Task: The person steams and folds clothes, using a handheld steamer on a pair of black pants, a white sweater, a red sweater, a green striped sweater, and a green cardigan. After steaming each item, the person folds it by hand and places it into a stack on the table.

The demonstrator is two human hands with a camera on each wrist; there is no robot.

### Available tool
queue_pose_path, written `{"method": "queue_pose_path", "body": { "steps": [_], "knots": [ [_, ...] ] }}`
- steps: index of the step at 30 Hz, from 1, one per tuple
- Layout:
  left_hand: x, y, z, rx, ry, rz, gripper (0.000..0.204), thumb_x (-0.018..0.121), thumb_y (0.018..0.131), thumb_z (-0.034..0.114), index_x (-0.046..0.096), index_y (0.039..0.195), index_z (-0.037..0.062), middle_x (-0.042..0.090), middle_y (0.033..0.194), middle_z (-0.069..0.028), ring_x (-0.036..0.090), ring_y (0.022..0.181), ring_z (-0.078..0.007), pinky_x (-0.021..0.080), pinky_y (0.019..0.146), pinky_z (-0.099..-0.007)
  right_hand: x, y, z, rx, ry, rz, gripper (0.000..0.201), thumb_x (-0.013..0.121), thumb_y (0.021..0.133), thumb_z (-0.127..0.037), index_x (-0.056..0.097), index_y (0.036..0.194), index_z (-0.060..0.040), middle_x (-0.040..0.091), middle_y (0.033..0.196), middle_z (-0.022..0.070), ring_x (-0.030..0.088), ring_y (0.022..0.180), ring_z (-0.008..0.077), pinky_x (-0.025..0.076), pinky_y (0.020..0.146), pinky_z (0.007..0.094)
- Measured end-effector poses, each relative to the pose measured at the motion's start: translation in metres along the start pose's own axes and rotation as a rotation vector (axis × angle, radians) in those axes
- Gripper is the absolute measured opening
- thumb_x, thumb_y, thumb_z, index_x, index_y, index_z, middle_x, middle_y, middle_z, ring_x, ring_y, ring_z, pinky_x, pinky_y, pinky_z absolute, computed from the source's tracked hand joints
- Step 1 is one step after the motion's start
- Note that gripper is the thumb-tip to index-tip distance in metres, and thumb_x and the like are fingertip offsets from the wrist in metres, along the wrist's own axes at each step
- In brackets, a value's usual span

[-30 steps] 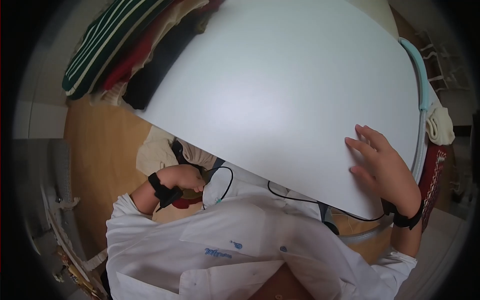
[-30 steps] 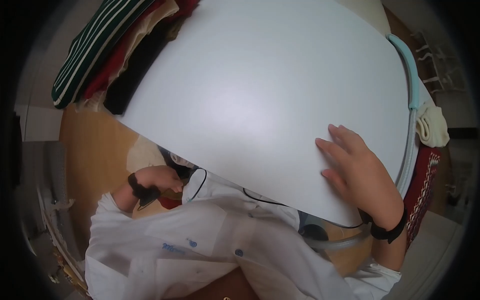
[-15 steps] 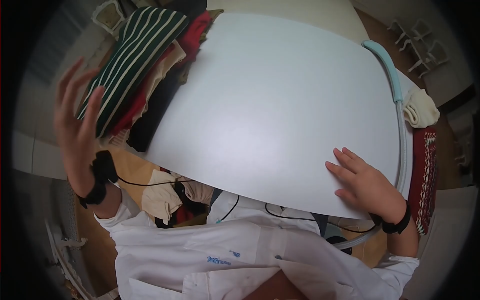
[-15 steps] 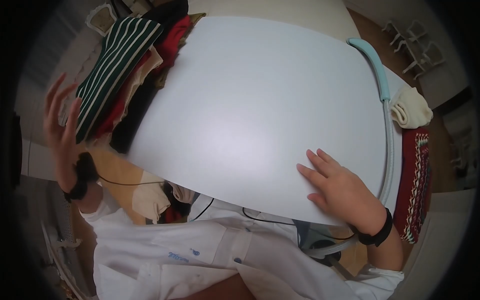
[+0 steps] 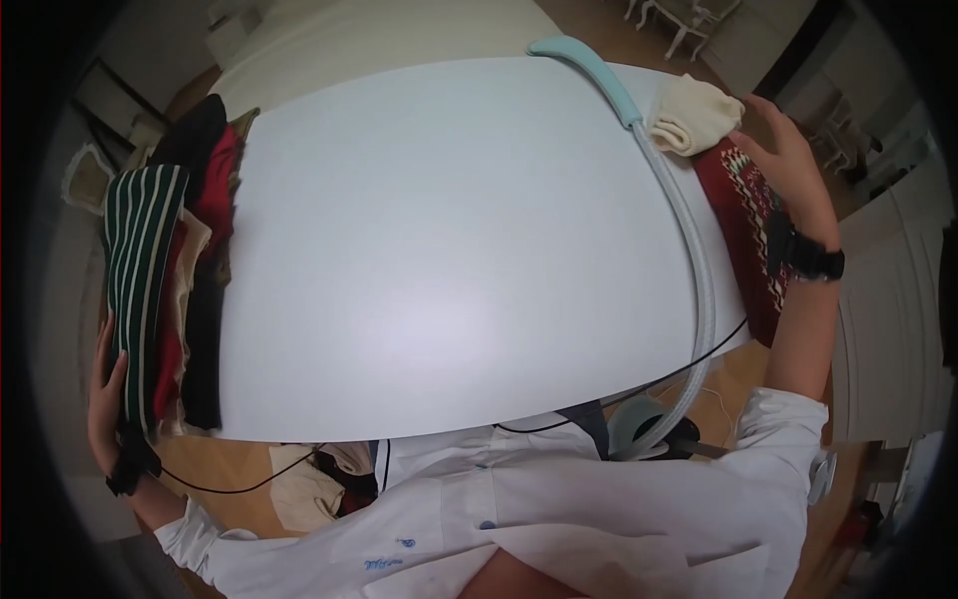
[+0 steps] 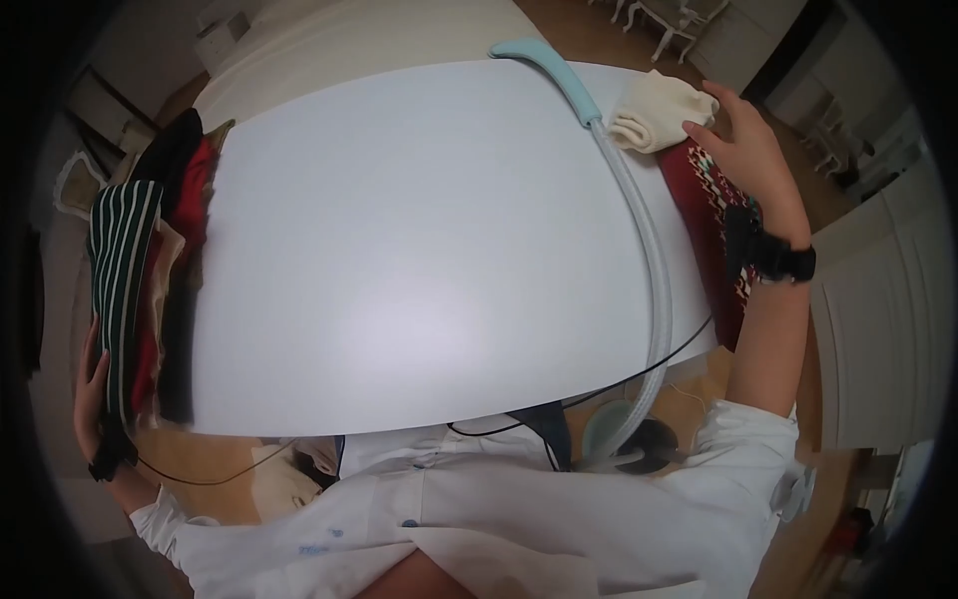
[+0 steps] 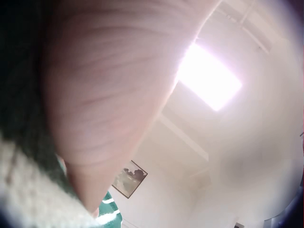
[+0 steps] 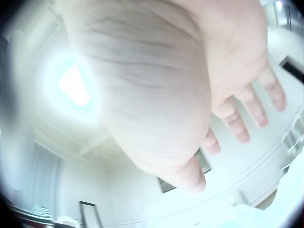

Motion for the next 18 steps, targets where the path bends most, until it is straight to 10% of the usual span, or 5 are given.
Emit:
{"method": "queue_pose_path", "body": {
  "steps": [6,12,18],
  "knots": [
    [0.008,-0.004,0.000,-0.021,-0.071,0.021,0.058,0.048,0.108,0.023,0.035,0.164,0.0106,0.033,0.171,-0.0080,0.024,0.159,-0.0239,0.016,0.130,-0.0393,0.075,-0.067,0.121,0.540,-0.209,-0.873,0.126,0.095,0.060,-0.055,0.040,0.156,0.0045,0.059,0.144,0.0292,0.057,0.135,0.0387,0.043,0.116,0.0386],
    [0.008,-0.007,-0.013,-0.052,-0.113,0.055,0.060,0.049,0.108,0.026,0.034,0.164,0.0100,0.032,0.171,-0.0089,0.024,0.159,-0.0242,0.015,0.130,-0.0403,0.083,-0.101,0.121,0.495,-0.243,-0.631,0.121,0.090,0.064,-0.054,0.038,0.158,0.0016,0.062,0.137,0.0324,0.060,0.131,0.0409,0.047,0.113,0.0409],
    [0.008,-0.009,-0.021,-0.045,-0.133,0.064,0.062,0.049,0.108,0.030,0.033,0.165,0.0112,0.031,0.171,-0.0088,0.023,0.159,-0.0247,0.014,0.130,-0.0420,0.046,-0.084,0.134,0.322,-0.049,-0.452,0.064,0.070,0.080,-0.020,0.061,0.139,0.0042,0.071,0.117,0.0311,0.071,0.111,0.0375,0.053,0.100,0.0419]
  ]
}}
Point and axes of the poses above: each hand's wrist, its own y-axis towards the middle knuckle, its own x-axis out of the palm, z = x × y, the point moved 8 cm from there along y, towards the middle knuckle
